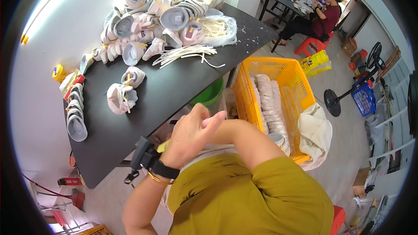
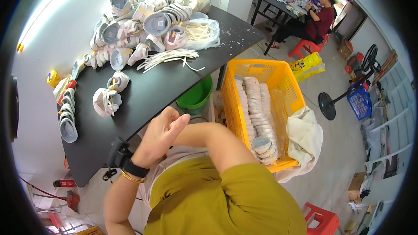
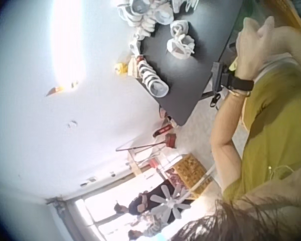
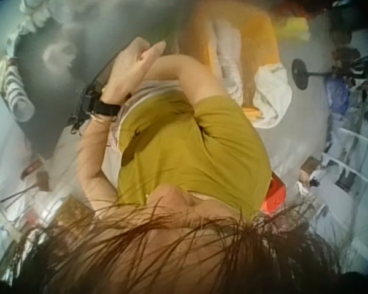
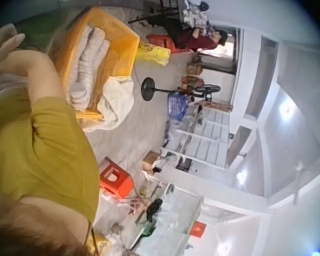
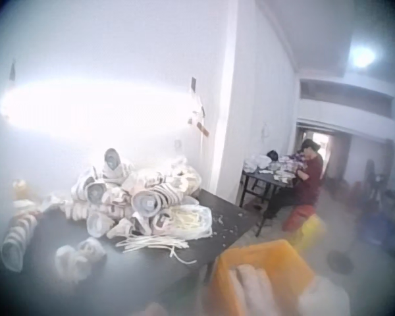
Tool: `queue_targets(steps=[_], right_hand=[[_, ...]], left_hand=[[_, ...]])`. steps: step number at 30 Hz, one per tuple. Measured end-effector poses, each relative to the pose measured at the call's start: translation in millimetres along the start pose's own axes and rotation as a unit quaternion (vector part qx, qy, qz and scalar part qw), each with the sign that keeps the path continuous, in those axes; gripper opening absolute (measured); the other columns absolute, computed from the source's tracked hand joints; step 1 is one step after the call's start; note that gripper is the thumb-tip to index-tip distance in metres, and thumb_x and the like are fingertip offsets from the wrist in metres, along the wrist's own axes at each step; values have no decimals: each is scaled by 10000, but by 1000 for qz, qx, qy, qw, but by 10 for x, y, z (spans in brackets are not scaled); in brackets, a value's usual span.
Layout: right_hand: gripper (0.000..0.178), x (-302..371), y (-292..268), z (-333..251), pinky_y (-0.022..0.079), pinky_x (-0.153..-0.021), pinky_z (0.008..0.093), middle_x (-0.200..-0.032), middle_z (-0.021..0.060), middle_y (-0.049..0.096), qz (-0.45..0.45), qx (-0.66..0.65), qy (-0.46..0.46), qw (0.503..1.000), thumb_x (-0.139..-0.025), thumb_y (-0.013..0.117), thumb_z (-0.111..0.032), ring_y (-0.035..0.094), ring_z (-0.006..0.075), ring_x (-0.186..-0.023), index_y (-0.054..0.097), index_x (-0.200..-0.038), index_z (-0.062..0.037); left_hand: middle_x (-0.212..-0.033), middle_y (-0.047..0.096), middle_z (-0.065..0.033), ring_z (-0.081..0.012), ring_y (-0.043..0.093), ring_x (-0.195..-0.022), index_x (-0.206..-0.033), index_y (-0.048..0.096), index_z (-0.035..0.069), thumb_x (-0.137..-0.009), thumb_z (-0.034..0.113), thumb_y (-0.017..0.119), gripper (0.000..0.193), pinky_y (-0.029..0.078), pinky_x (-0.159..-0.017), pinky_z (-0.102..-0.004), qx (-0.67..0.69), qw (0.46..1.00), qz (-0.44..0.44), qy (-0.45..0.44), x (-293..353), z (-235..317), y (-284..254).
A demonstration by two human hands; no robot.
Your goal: Assembling and threading components of athletic shoes using manual tools.
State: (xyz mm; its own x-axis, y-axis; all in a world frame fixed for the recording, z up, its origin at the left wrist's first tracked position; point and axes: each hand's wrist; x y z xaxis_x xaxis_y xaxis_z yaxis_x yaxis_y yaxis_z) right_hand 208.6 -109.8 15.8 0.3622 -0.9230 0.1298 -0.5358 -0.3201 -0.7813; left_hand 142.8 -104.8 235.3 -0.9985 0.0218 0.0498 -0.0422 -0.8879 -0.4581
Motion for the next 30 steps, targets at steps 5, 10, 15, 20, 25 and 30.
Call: queue_targets(steps=[5, 10, 15, 20, 25, 30], right_hand=[[270, -127, 41, -56, 504, -793, 417, -959, 143, 703, 21, 9, 8, 1000, -888, 529, -241, 658, 314, -910, 675, -1026, -61], [265, -209, 136, -112, 500, -809, 418, -970, 146, 702, 14, 15, 18, 1000, -894, 524, -230, 655, 313, -928, 677, -1029, -62], [261, -428, 305, -281, 497, -826, 418, -980, 149, 700, 22, 11, 21, 999, -899, 518, -220, 652, 311, -946, 679, -1031, -63], [258, -555, 349, -149, 494, -842, 419, -991, 152, 698, 57, 21, 75, 995, -904, 512, -209, 648, 309, -964, 680, -1034, -63], [255, -566, 306, -112, 491, -859, 420, -1001, 155, 696, 92, 17, 109, 990, -909, 507, -198, 645, 308, -983, 682, -1036, -64], [253, -595, 322, -57, 488, -875, 420, -1012, 158, 694, 101, 3, 129, 986, -914, 501, -188, 641, 306, -1001, 684, -1039, -65]], left_hand=[[-741, 540, -75, -112, 499, -732, -931, 572, -20, -936, 512, 594, 532, 434, -645, -273, 75, 989, -130, 6, 104, 647, -64], [-836, 664, -253, -347, 677, -805, -954, 602, -53, -846, 596, 591, 658, 529, -724, -393, -27, 965, -241, 102, 239, 1294, 223], [-878, 661, -319, -437, 670, -854, -941, 616, -82, -760, 502, 617, 611, 532, -767, -458, -103, 942, -290, 135, 360, 1288, 389], [-937, 668, -254, -375, 658, -841, -1042, 615, -66, -815, 576, 580, 682, 509, -753, -423, -164, 943, -287, 48, -52, 156, 28], [-902, 663, -249, -324, 653, -852, -1040, 603, -45, -838, 556, 590, 634, 497, -781, -401, -41, 977, -197, -71, 206, -343, -420], [-853, 653, -153, -241, 635, -803, -982, 577, -30, -864, 464, 607, 509, 488, -726, -358, -61, 991, -87, -79, 259, -781, -323]])
Point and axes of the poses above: each hand's wrist, its own x-axis away from the middle knuckle, its own y-axis out of the palm, z = x × y
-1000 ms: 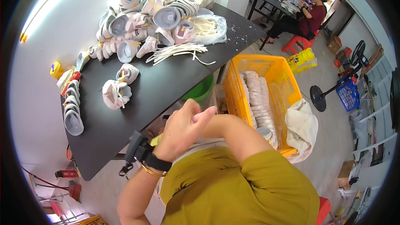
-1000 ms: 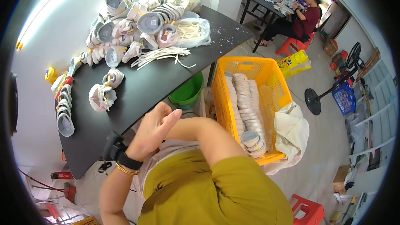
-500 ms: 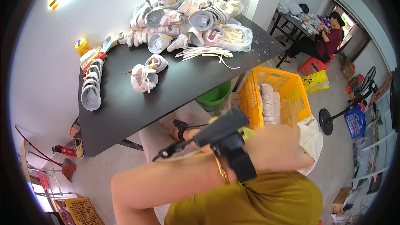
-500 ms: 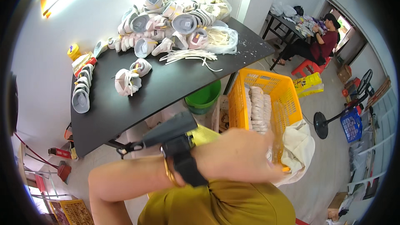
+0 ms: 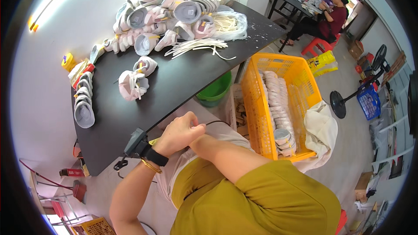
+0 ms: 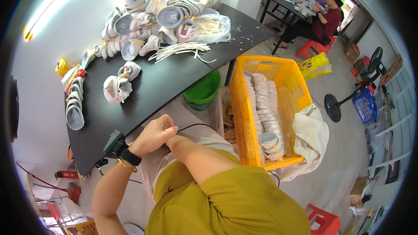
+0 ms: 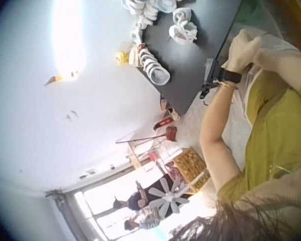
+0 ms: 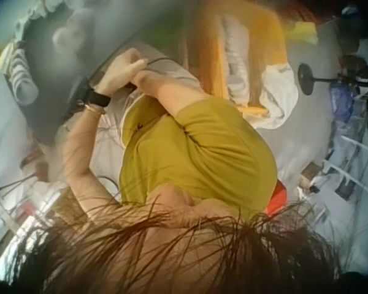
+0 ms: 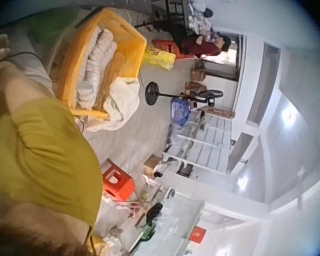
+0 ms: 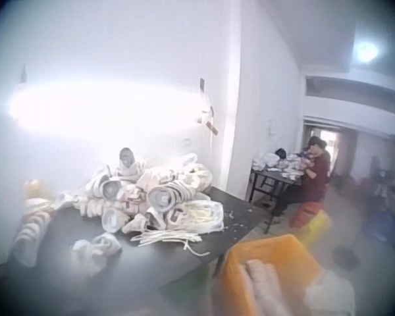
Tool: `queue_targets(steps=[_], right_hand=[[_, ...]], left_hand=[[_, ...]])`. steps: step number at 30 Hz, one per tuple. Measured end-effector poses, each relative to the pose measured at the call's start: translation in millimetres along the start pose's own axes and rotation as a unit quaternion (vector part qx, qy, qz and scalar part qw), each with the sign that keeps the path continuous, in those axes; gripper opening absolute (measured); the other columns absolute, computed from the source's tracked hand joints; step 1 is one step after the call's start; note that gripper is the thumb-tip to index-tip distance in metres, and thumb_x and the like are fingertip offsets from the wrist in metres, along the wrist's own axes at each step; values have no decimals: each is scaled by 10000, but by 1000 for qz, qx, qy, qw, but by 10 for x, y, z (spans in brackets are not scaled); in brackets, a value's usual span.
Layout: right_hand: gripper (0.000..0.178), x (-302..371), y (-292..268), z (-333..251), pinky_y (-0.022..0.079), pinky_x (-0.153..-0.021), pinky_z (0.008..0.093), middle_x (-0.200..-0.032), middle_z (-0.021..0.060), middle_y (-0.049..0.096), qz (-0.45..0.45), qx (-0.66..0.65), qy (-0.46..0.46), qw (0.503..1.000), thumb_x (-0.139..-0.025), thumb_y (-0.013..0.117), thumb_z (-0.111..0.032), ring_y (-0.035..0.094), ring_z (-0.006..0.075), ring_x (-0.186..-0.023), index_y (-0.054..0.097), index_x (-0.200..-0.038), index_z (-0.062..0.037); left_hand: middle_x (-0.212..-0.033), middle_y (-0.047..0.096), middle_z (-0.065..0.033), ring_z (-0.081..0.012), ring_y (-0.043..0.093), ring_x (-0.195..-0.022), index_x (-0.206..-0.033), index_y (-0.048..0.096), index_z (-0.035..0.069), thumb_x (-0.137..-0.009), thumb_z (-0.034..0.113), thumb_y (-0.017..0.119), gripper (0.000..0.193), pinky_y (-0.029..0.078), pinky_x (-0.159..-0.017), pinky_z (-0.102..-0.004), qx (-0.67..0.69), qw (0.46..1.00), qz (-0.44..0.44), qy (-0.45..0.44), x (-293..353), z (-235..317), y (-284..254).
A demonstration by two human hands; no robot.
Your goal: Assembling and threading components of athletic shoes using manual tools.
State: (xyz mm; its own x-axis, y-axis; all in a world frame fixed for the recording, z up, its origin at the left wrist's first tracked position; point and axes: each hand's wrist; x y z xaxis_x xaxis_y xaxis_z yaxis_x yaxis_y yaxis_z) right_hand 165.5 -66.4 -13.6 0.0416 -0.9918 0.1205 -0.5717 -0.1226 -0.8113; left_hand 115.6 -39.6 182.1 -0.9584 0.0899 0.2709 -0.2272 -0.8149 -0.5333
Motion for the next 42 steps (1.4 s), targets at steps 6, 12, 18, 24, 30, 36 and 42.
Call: queue_targets(steps=[6, 12, 18, 24, 30, 36, 42], right_hand=[[252, 40, -49, 159, 484, -895, 421, -1025, 161, 692, 48, -136, 122, 982, -920, 494, -175, 637, 304, -1023, 686, -1042, -66], [206, 118, 245, 461, 480, -891, 408, -984, 135, 693, -50, 86, 99, 990, -870, 554, -173, 629, 287, -1020, 707, -945, -59], [105, 442, -124, 387, 464, -880, 403, -894, 94, 651, -1, 180, -112, 977, -792, 632, -134, 593, 268, -957, 684, -845, -61], [77, 546, -662, 175, 463, -843, 420, -909, 117, 627, -45, 86, -86, 992, -866, 602, -111, 569, 328, -921, 637, -878, -43], [83, 391, -759, 127, 472, -774, 437, -900, 145, 629, -180, 73, -67, 979, -860, 603, -63, 577, 367, -898, 639, -909, -7], [122, 214, -809, 54, 472, -784, 448, -922, 192, 628, -271, 78, -54, 958, -870, 601, -80, 582, 401, -899, 641, -945, 7], [130, 16, -694, -40, 478, -768, 440, -914, 205, 620, -303, 50, -64, 949, -887, 592, -74, 592, 405, -891, 632, -964, 23]], left_hand=[[-861, 649, -142, -263, 660, -787, -979, 565, -49, -892, 477, 621, 536, 504, -734, -350, 82, 993, 70, -57, 112, -235, -116], [-722, 537, -53, -123, 461, -600, -961, 510, -1, -913, 338, 585, 351, 397, -582, -302, 123, 973, 193, -26, 593, -824, 12], [-683, 590, -171, -235, 594, -645, -1028, 511, 24, -873, 351, 620, 378, 457, -626, -338, 224, 905, 342, -120, 1646, -1493, 337], [-717, 645, -151, -340, 651, -693, -1024, 519, 40, -823, 367, 677, 415, 505, -624, -400, 28, 871, 415, -262, 2483, -2074, 1337], [-628, 564, -97, -324, 593, -594, -983, 495, 61, -767, 241, 655, 323, 468, -570, -411, 168, 786, 521, -288, 2660, -1930, 2789], [-635, 555, -103, -318, 585, -579, -986, 480, 54, -769, 188, 623, 292, 466, -564, -394, 233, 724, 572, -308, 2568, -1233, 3491], [-660, 572, -112, -281, 597, -574, -999, 497, 62, -796, 196, 611, 268, 476, -572, -366, 379, 614, 575, -386, 2404, -838, 3994]])
Point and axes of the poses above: each hand's wrist, its own x-axis away from the middle knuckle, its own y-axis out of the palm, z = x × y
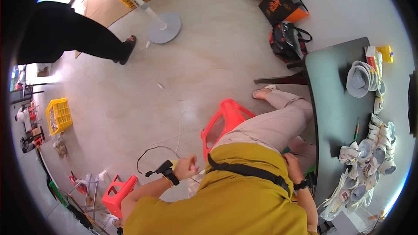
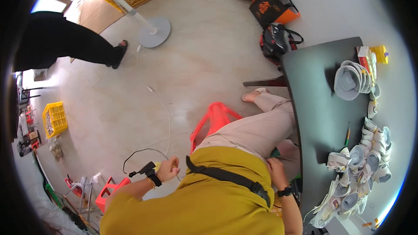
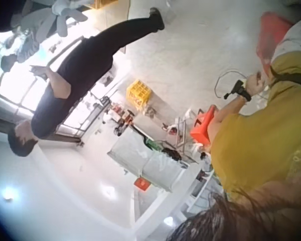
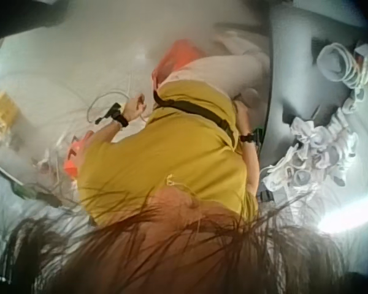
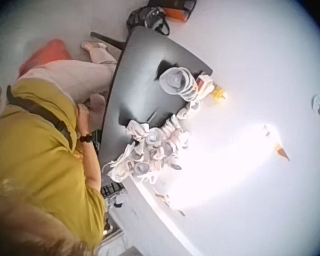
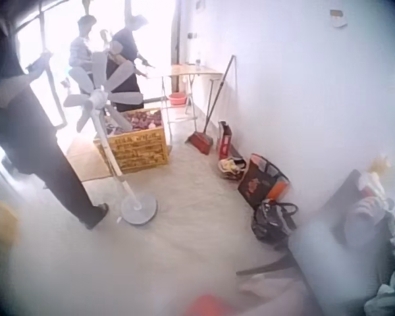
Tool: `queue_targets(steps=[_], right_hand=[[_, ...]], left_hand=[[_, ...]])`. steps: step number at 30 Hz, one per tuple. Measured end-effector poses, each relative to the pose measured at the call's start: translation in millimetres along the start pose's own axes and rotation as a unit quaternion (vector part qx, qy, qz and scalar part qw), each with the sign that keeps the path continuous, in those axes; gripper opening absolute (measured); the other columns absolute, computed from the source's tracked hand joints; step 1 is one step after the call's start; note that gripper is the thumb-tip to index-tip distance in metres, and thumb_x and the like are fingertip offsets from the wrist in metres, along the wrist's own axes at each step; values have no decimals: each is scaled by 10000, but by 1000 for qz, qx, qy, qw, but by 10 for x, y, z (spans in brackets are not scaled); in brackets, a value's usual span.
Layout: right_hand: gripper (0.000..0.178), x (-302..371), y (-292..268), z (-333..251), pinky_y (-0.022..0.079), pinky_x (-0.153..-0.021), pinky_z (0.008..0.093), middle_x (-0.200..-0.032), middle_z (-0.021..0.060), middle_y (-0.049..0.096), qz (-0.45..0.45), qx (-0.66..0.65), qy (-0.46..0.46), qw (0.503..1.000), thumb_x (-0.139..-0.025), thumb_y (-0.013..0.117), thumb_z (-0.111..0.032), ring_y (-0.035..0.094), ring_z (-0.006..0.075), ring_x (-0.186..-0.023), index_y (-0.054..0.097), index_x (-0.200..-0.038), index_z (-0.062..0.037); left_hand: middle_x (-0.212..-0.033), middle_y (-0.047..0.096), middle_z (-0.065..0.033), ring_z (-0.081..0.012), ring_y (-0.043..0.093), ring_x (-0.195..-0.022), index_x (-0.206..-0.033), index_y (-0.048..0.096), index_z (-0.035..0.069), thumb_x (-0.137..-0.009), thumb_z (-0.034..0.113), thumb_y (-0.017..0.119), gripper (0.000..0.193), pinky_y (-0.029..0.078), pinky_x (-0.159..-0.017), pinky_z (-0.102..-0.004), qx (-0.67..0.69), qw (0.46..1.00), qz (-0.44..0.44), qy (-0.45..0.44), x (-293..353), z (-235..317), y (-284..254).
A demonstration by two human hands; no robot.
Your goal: Assembling and threading components of athletic shoes using manual tools.
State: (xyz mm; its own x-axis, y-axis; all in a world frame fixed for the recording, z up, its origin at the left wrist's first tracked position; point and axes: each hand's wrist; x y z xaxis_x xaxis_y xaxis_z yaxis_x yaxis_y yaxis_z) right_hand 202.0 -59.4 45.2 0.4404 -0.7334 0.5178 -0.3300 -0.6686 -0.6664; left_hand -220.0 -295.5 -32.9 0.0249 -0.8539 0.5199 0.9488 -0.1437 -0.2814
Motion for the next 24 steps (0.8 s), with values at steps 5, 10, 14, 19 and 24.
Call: queue_targets(steps=[5, 10, 14, 19, 24], right_hand=[[95, -155, -135, -314, 493, -725, 389, -887, 160, 642, 52, -45, 18, 997, -896, 596, -64, 621, 358, -822, 643, -946, 3], [77, -132, -216, -598, 499, -699, 355, -888, 138, 658, 110, -129, 25, 985, -900, 599, -46, 640, 315, -804, 649, -942, -6], [67, -45, -159, -685, 511, -707, 347, -884, 130, 665, 129, -134, -3, 983, -889, 611, -32, 644, 302, -810, 649, -937, -6], [89, 6, -310, -1092, 523, -764, 364, -897, 114, 669, 144, -121, -73, 979, -840, 660, -13, 648, 303, -849, 652, -927, -25], [148, 39, -772, -1499, 523, -792, 371, -950, 100, 670, 135, -96, -144, 976, -838, 690, -55, 637, 305, -887, 650, -980, -59]], left_hand=[[-687, 577, -126, -324, 582, -590, -1065, 505, 62, -818, 242, 686, 355, 445, -541, -402, 8, 990, 116, 84, -1274, 373, -346], [-828, 653, -177, -370, 669, -774, -1122, 487, 14, -807, 333, 736, 512, 522, -697, -417, -33, 974, 52, 218, -2482, 1096, -291], [-954, 665, -220, -390, 673, -907, -1139, 478, 3, -780, 355, 766, 579, 531, -756, -427, 6, 980, -58, 191, -2895, 1547, 48], [-850, 573, -122, -224, 590, -766, -1151, 427, 12, -789, 173, 720, 492, 493, -686, -346, 25, 968, -42, 248, -3067, 1537, 401], [-903, 454, -46, -125, 481, -804, -1141, 385, 47, -730, -34, 605, 473, 446, -708, -274, 123, 964, -5, 236, -2644, 2079, 55]])
Point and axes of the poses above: each hand's wrist, its own x-axis away from the middle knuckle, its own y-axis out of the palm, z = x × y
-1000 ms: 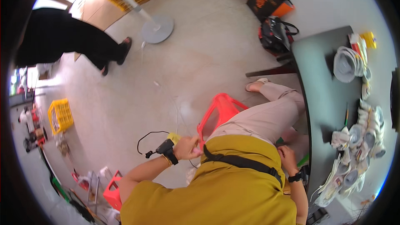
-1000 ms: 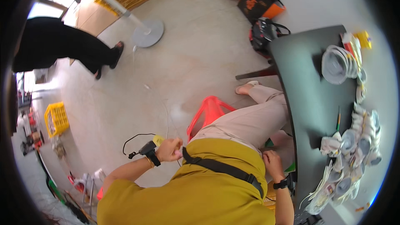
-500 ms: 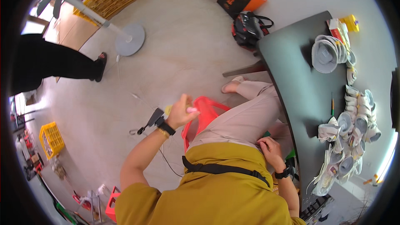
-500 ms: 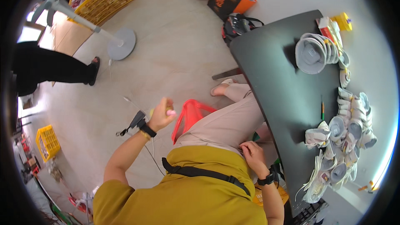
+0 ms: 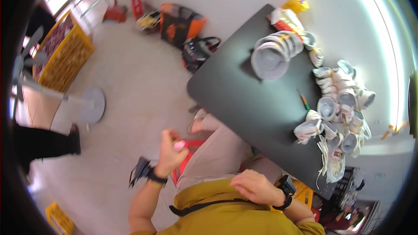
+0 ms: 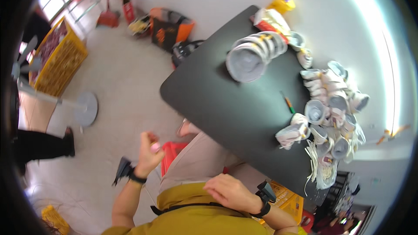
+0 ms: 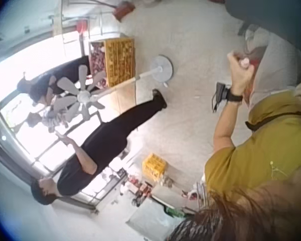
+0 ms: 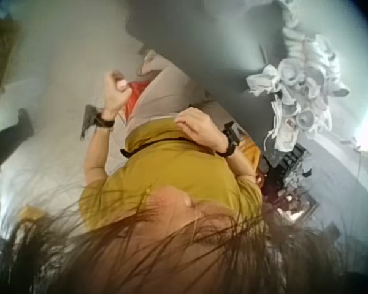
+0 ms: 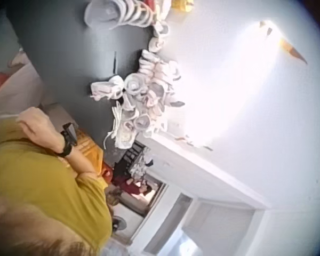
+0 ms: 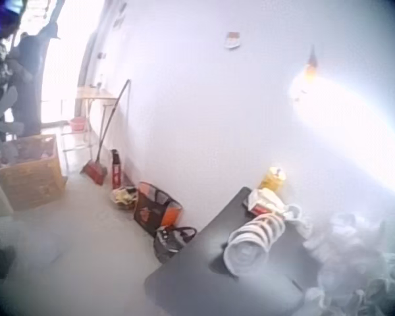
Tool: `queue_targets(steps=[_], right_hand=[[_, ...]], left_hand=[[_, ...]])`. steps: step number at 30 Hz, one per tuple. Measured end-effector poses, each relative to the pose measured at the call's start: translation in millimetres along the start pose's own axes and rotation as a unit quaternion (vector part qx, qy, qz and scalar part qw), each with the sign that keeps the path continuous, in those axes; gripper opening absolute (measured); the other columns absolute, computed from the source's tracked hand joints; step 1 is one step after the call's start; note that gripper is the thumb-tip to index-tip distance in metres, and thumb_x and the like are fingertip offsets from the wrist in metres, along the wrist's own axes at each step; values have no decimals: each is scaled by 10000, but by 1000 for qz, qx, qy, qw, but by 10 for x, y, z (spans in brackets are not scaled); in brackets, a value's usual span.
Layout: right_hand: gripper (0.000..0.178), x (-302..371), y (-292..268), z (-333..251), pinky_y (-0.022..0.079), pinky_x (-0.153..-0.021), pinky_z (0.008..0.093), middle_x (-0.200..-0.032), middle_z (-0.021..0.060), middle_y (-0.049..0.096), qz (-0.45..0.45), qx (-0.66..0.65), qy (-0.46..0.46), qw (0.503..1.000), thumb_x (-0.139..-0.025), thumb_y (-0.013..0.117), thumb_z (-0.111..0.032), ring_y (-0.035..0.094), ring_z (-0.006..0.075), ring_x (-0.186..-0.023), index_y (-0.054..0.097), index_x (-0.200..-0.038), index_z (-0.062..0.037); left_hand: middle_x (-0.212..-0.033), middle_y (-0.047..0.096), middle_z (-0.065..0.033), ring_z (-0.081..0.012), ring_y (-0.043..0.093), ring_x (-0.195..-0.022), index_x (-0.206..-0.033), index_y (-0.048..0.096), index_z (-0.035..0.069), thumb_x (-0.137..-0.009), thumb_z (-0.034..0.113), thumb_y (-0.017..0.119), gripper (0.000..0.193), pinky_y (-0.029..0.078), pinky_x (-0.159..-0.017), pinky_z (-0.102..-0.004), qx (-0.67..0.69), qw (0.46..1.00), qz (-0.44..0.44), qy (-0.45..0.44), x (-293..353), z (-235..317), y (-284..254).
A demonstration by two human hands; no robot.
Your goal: Assembling and threading components of athletic shoes using manual tools.
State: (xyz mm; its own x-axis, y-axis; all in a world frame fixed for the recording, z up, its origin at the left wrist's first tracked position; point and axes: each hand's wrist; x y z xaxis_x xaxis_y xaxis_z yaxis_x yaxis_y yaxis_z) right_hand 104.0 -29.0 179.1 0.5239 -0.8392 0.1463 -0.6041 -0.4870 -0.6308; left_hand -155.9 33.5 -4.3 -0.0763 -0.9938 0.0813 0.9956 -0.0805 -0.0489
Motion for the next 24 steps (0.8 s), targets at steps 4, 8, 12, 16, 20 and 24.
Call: queue_targets(steps=[4, 8, 12, 16, 20, 24], right_hand=[[378, -67, -383, -440, 517, -668, 312, -1013, 80, 657, 38, -98, 54, 993, -868, 695, -84, 624, 180, -832, 560, -1220, -57], [573, -314, -748, -571, 509, -639, 319, -999, 131, 624, -13, -128, 120, 984, -862, 733, -206, 619, 200, -773, 434, -1316, -27], [567, -289, -857, -578, 484, -566, 314, -789, 96, 623, -36, -138, 154, 978, -828, 785, -322, 596, 192, -635, 513, -1224, -20], [401, -62, -1020, -479, 469, -562, 290, -694, 48, 611, 82, -125, 158, 976, -811, 805, -321, 573, 113, -604, 630, -1007, -19], [453, 255, -1812, -501, 518, -730, 263, -1013, 64, 704, 163, -175, 209, 948, -830, 780, -152, 637, 96, -835, 587, -1215, -10], [312, 126, -2954, -439, 456, -590, 207, -940, 48, 656, 366, -123, 187, 903, -896, 673, -127, 552, 62, -654, 558, -1161, -8]], left_hand=[[-942, 474, -67, -120, 501, -838, -1161, 360, 63, -752, -48, 594, 484, 449, -747, -275, 149, 985, -81, -10, -71, 1277, -393], [-983, 486, -72, -131, 524, -850, -1266, 347, 63, -788, -73, 561, 541, 456, -765, -282, 367, 883, -292, -25, -272, 2090, -74], [-984, 482, -69, -145, 522, -806, -1373, 315, 69, -800, -24, 620, 656, 449, -722, -293, 431, 820, -375, -32, -343, 2459, 654], [-1227, 485, -148, -278, 537, -1073, -1441, 259, 57, -761, 177, 797, 875, 426, -917, -402, 298, 886, -326, 144, -350, 2580, 1012], [-1257, 527, -274, -379, 540, -1163, -1356, 409, -1, -773, 360, 791, 784, 406, -995, -474, 186, 851, -289, 398, -371, 2292, 687], [-888, 678, -111, -217, 648, -837, -1081, 627, -10, -912, 97, 605, 202, 507, -784, -337, 61, 931, -347, 94, -234, 1526, 335]])
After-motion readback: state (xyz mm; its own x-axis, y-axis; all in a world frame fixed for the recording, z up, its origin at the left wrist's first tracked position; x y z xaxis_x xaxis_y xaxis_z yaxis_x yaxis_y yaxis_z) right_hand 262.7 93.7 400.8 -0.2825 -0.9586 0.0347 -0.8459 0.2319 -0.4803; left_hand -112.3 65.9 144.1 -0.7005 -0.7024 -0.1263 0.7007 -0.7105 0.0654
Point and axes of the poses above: each hand's wrist, its own x-axis away from the middle knuckle, its own y-axis out of the palm, z = x × y
